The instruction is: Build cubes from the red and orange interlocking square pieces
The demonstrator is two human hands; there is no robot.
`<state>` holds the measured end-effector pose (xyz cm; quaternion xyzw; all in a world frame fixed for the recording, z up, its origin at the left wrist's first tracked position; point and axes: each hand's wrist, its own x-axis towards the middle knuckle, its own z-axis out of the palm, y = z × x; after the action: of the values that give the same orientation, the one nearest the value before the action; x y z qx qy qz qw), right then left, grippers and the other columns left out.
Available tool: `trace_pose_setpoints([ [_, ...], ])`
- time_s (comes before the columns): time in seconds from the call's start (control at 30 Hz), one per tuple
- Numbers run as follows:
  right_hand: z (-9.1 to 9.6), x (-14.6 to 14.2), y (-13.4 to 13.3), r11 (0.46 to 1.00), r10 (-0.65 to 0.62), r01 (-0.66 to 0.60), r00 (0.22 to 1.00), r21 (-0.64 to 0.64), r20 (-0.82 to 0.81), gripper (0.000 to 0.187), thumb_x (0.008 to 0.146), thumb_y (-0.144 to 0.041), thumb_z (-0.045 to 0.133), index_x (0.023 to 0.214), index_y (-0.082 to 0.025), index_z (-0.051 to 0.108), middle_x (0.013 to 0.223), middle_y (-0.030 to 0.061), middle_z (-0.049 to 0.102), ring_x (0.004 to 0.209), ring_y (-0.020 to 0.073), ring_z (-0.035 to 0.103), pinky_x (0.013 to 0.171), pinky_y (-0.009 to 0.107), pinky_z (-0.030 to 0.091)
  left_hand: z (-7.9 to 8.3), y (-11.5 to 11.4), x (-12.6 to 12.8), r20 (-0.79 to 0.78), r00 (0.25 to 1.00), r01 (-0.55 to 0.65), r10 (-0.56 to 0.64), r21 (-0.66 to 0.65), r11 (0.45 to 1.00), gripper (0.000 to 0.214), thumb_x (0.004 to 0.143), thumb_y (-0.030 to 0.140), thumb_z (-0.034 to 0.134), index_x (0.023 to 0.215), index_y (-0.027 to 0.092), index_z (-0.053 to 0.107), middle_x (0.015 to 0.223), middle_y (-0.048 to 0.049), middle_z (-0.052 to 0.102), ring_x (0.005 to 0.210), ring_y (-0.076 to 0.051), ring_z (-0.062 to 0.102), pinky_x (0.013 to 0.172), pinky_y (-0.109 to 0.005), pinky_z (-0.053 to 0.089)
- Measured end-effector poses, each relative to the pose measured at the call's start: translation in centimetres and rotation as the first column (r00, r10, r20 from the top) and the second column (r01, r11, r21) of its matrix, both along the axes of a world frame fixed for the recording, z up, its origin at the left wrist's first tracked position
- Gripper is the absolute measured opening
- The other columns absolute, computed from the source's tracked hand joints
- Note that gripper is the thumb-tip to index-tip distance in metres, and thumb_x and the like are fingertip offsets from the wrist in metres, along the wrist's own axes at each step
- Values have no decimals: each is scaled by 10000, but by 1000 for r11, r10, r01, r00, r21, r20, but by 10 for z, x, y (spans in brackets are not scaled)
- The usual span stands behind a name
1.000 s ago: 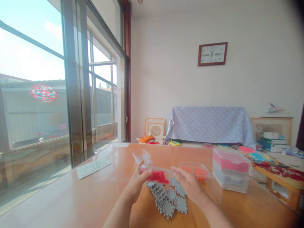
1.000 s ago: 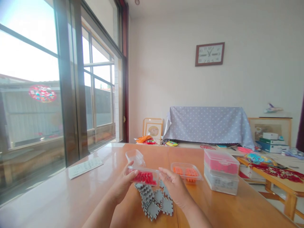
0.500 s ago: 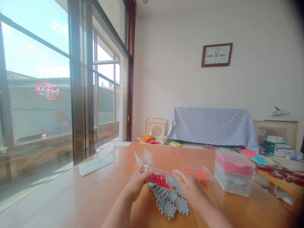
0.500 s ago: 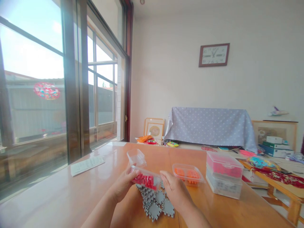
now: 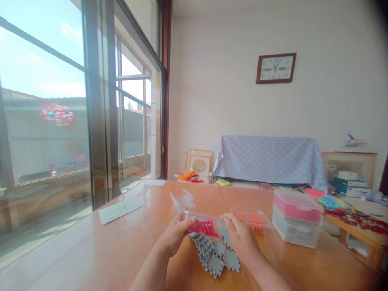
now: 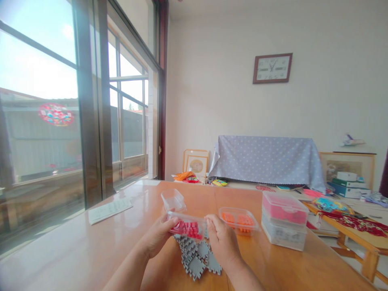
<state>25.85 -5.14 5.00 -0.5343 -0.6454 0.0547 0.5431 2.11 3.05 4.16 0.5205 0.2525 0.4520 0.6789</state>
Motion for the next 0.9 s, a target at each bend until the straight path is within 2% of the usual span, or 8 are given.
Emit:
trace_pose_setpoints([
  [0.13,-1,6,3,1000,-16,16,1000,-18,-21,330,964,-486,452,894,-257,680,739,19,686,695,208,617,661,283,440,10,-10,4,2,999,34,-35,65,997,767,742,442,807,1400,191,504,1242,-130,655,1162,-304,612,1005,-416,454],
  [0.27,-8,19,11,998,-65,63,990,-23,-128,367,954,-533,441,884,-242,653,817,38,706,773,219,635,713,292,469,19,-21,10,5,990,136,-140,221,966,685,745,390,807,1355,195,564,1283,-134,642,1203,-330,586,1051,-443,428],
  [0.37,-15,23,18,996,-93,91,974,-19,-207,402,927,-586,457,921,-238,658,850,49,717,791,230,644,732,313,501,14,-20,12,-16,997,74,-73,215,974,848,709,402,837,1450,212,471,1349,-136,594,1245,-333,558,1089,-448,398],
  [0.5,-22,21,23,998,-63,57,949,-26,-310,419,911,-613,476,968,-238,654,869,53,711,810,236,656,740,340,554,2,-13,10,-70,997,-1,11,139,990,1164,669,398,871,1590,285,169,1470,-143,471,1323,-328,503,1132,-453,358],
  [0.6,-25,21,26,999,-39,39,883,-9,-467,405,892,-611,523,961,-230,643,937,62,713,902,241,674,804,367,584,0,-12,10,-80,997,5,6,132,991,1276,649,384,887,1597,341,34,1575,-153,319,1368,-340,459,1125,-471,380],
  [0.7,-29,23,28,999,-34,36,779,-9,-626,415,858,-616,575,952,-215,632,971,77,713,966,253,684,836,397,598,2,-14,11,-95,995,-22,35,136,990,1331,613,367,909,1597,338,12,1626,-170,214,1392,-364,424,1120,-475,395],
  [0.9,-40,21,34,997,-49,-16,619,-74,-784,420,824,-593,628,976,-202,620,977,89,723,960,254,706,858,418,601,2,-13,9,-86,996,3,3,70,998,1344,614,355,907,1602,279,-1,1583,-190,332,1392,-373,431,1147,-489,355],
])
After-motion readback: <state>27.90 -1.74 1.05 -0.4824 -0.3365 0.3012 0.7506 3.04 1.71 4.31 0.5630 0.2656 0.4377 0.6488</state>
